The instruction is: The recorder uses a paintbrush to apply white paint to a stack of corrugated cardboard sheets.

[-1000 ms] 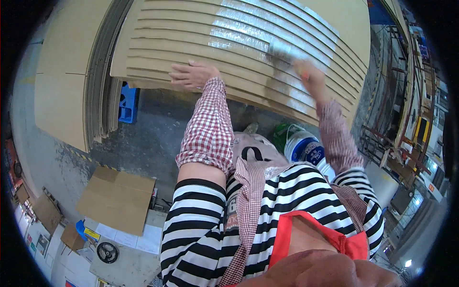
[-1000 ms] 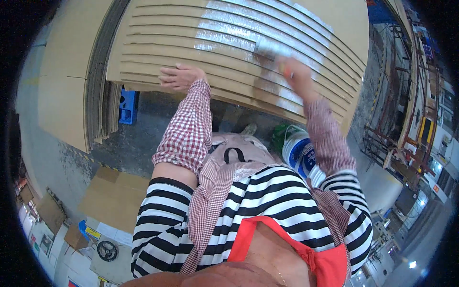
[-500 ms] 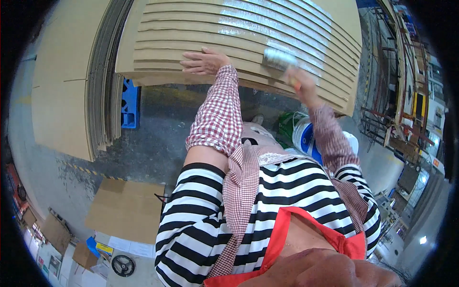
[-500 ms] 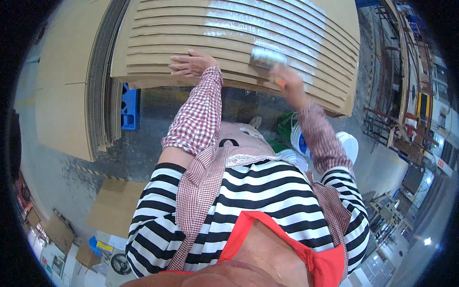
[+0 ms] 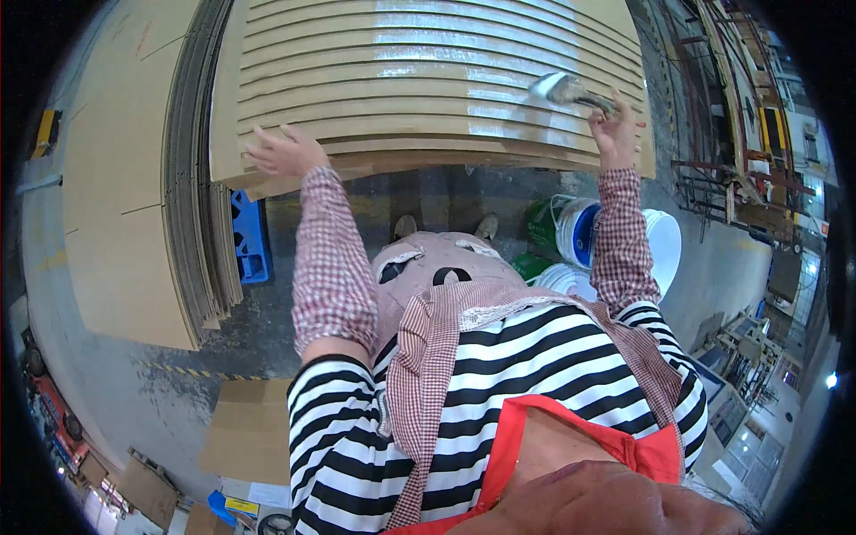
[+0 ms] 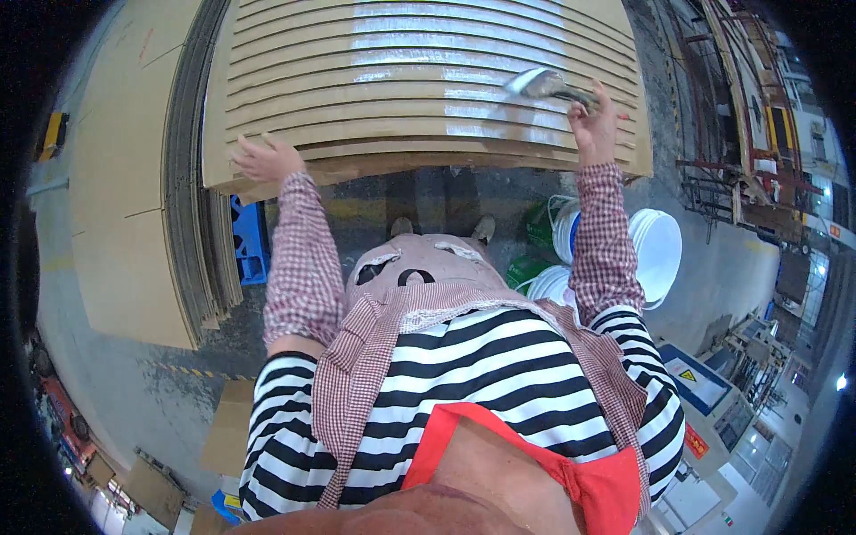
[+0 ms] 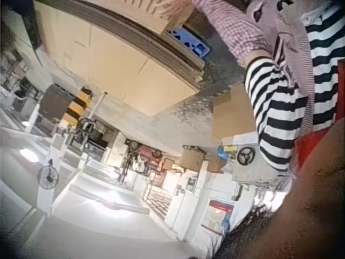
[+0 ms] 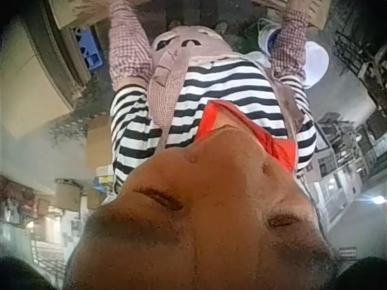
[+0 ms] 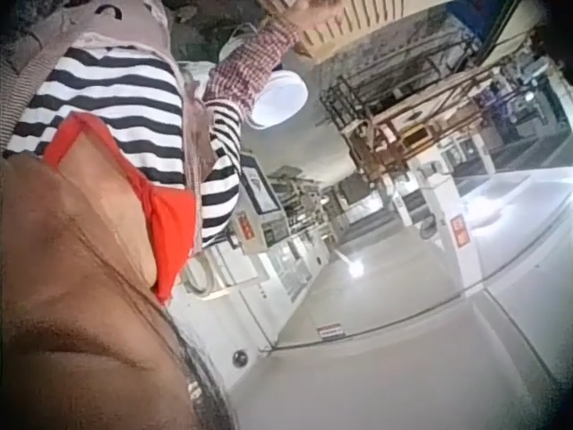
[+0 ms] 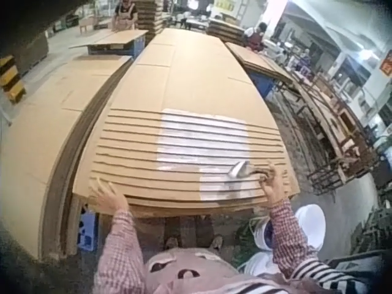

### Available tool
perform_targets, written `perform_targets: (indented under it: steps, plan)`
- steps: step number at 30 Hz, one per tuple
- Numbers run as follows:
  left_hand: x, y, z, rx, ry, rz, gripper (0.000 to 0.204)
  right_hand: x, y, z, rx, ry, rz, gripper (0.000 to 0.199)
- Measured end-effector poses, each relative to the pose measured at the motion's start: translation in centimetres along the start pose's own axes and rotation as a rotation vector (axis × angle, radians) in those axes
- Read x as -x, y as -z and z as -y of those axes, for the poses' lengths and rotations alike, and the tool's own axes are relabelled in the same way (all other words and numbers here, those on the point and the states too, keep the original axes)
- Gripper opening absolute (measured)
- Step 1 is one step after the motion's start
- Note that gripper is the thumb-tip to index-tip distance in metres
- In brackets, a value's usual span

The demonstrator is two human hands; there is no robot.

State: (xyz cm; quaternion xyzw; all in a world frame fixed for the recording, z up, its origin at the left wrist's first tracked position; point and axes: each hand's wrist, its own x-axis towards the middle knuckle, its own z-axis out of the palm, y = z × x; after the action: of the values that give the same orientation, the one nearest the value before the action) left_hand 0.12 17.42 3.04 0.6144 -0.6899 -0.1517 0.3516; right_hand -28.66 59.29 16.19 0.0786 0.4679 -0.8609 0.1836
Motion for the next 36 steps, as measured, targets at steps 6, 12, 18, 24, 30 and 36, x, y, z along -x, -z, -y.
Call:
perform_targets:
  steps: [6,12,18,24,30,36]
  plan:
    - [-2.3,-4.7,0.2,-0.249,-0.047,-0.013,0.053,-4.2,-4.3,-5.7,0.535,0.486,-0.014,0.018]
    - [-1.9,-4.8,0.5,-0.234,-0.088,-0.057,0.051,8.3,1.5,-8.7,0.866,0.401,-0.063,0.021]
    - [-1.8,-4.6,0.1,-0.216,-0.100,-0.062,0.050,5.4,-1.1,-5.3,0.545,0.479,-0.120,0.018]
    - [-1.9,-4.5,0.3,-0.207,-0.085,-0.030,0.052,-1.9,-1.8,-5.4,0.843,0.560,-0.049,0.017]
    - [-1.8,-4.8,0.3,-0.201,-0.093,-0.071,0.052,7.0,3.8,-4.0,0.946,0.315,-0.170,0.026]
    - [-1.9,-4.7,0.3,-0.220,-0.094,-0.077,0.052,-1.6,0.2,-1.6,0.680,0.600,-0.046,0.028]
